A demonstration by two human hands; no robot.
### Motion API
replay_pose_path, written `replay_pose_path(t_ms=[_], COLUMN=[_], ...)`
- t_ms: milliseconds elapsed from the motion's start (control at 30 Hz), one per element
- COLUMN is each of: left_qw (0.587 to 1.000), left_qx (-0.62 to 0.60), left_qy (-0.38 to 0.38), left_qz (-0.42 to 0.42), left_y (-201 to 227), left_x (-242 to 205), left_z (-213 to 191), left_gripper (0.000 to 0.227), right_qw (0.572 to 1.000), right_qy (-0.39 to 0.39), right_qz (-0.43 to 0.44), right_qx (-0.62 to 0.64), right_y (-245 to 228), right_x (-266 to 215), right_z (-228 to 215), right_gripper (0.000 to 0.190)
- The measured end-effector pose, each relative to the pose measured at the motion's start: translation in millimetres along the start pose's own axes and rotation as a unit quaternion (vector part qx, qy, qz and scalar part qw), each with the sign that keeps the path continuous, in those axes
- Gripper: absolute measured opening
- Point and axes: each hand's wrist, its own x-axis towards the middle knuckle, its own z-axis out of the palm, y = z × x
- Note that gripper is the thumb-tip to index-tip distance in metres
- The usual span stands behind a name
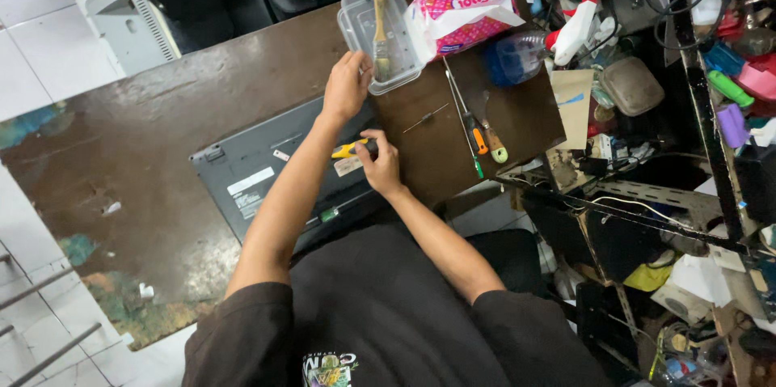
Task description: The person uses a screwdriver to remove screws from the back of a laptop. They then use their hands to detach the laptop's battery and set it aside on the table.
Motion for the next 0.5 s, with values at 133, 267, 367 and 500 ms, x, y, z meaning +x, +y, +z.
replay_pose_path(t_ms=[133, 267, 367, 500], left_qw=[0.999, 0.999, 0.999, 0.996], left_qx=[0.009, 0.016, -0.010, -0.066], left_qy=[-0.020, -0.025, -0.019, 0.017], left_qz=[-0.027, -0.030, -0.031, -0.064], left_y=[11.9, 6.6, 11.8, 13.9], left_x=[3.9, 3.1, 0.2, 3.3], left_z=[6.1, 16.0, 18.4, 31.7], left_gripper=[0.018, 0.021, 0.022, 0.020], right_qw=[0.994, 0.963, 0.961, 0.931], right_qy=[0.065, 0.155, 0.166, 0.174], right_qz=[0.048, 0.107, 0.111, 0.190], right_qx=[0.077, 0.190, 0.191, 0.259], right_y=[-14.1, -12.9, 0.4, 3.1], right_x=[4.8, 35.9, 70.3, 111.8], right_z=[-6.1, -14.5, -21.6, -24.8], right_gripper=[0.026, 0.029, 0.020, 0.013])
